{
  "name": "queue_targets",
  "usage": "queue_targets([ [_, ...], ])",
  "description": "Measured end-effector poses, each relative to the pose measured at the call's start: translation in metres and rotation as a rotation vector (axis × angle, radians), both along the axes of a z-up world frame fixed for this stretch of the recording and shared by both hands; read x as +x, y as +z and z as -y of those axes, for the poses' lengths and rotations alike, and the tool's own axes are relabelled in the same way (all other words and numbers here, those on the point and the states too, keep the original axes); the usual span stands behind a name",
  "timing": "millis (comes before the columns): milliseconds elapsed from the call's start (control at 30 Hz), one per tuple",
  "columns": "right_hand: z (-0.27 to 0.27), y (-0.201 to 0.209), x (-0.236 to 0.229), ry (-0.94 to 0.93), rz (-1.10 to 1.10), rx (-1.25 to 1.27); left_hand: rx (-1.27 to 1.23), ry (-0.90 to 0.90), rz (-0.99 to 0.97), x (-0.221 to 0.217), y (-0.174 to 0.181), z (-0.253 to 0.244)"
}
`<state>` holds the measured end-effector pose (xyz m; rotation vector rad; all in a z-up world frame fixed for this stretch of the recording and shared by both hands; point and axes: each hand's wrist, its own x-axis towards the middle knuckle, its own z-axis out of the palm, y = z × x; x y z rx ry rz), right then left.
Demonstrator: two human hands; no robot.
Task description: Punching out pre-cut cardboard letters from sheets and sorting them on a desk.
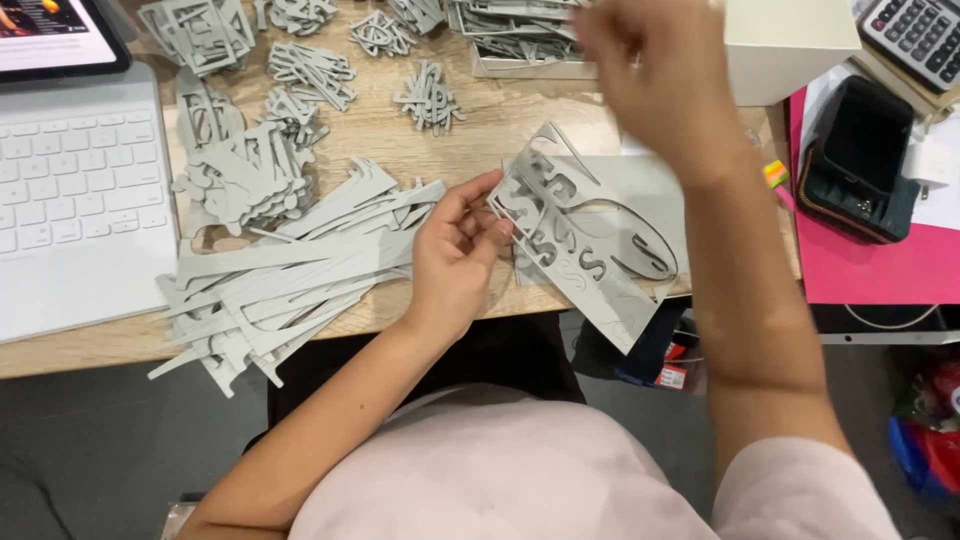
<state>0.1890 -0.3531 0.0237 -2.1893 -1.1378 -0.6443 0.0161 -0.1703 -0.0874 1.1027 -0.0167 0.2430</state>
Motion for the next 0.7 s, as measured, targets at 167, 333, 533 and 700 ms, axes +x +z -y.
queue_targets([
  [167, -0.042, 0.0, -0.143, 0.037, -0.213, -0.066, 0.054, 0.045, 0.037, 0.002, -0.001, 0.001],
  [333, -0.035, -0.041, -0.152, -0.09, -0.087, 0.026, 0.12, 0.072, 0.072, 0.001, -0.003, 0.001],
  [533, -0.023, -0.069, -0.147, -0.287, 0.129, 0.031, 0.113, 0.106, 0.062, -0.001, 0.004, 0.003],
  [700, 0.006, -0.066, -0.126, -0.255, 0.013, 0.299, -0.007, 0.098, -0.007, -0.005, 0.009, 0.004],
])
